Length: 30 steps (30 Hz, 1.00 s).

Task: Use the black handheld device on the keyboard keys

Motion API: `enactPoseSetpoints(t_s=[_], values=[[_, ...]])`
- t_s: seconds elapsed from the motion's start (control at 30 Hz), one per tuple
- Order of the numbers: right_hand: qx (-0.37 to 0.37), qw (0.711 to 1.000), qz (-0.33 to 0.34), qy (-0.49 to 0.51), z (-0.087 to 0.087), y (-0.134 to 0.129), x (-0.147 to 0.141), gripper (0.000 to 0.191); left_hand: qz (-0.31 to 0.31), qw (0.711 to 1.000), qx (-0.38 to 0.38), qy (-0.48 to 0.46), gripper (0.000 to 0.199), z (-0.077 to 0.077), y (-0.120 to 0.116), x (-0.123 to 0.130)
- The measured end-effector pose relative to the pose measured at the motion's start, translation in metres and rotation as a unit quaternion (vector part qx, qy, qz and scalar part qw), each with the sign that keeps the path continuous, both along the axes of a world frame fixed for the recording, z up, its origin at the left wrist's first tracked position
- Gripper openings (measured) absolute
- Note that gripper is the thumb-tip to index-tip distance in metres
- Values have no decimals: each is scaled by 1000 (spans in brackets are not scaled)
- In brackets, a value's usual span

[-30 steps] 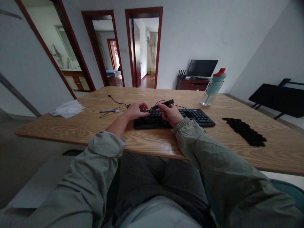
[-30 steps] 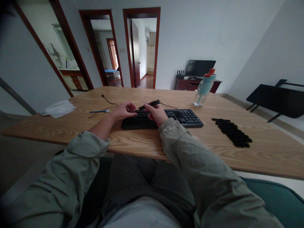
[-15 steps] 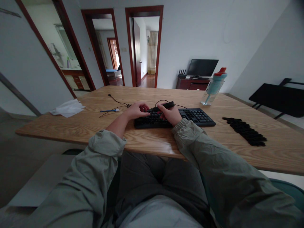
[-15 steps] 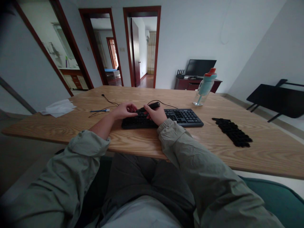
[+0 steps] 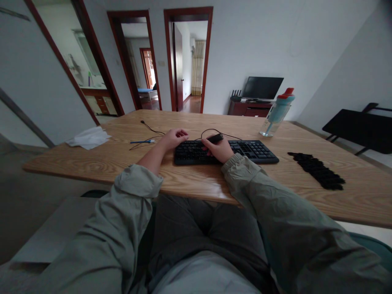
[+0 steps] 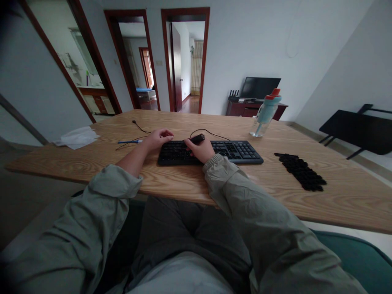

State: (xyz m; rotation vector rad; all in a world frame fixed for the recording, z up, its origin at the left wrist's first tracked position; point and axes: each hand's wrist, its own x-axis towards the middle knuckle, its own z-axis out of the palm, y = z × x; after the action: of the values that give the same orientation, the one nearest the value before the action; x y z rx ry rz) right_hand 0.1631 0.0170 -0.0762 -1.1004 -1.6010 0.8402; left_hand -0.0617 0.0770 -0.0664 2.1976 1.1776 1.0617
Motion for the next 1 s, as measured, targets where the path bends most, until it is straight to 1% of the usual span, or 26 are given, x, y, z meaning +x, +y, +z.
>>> enactPoseSetpoints(t_s=[0.13,0.27,0.33,0.57,0.8,1.0], values=[[6,1000,-1,2,-3,4,1,36,-21,999,-5,34,31,5,-6,-1],[9,1000,-2,-1,-4,4,2,41,-89,992,21,83,26,9,-9,-4],[9,1000,-1,0,-4,4,2,42,-113,988,28,98,23,10,-9,-5],[13,1000,0,-4,-4,3,2,46,-134,983,17,126,18,7,-7,-4],[22,1000,-13,-16,-4,4,2,47,-143,978,9,152,14,9,-9,-3],[39,999,-4,-13,-7,6,2,47,-142,976,7,165,13,10,-12,-2]])
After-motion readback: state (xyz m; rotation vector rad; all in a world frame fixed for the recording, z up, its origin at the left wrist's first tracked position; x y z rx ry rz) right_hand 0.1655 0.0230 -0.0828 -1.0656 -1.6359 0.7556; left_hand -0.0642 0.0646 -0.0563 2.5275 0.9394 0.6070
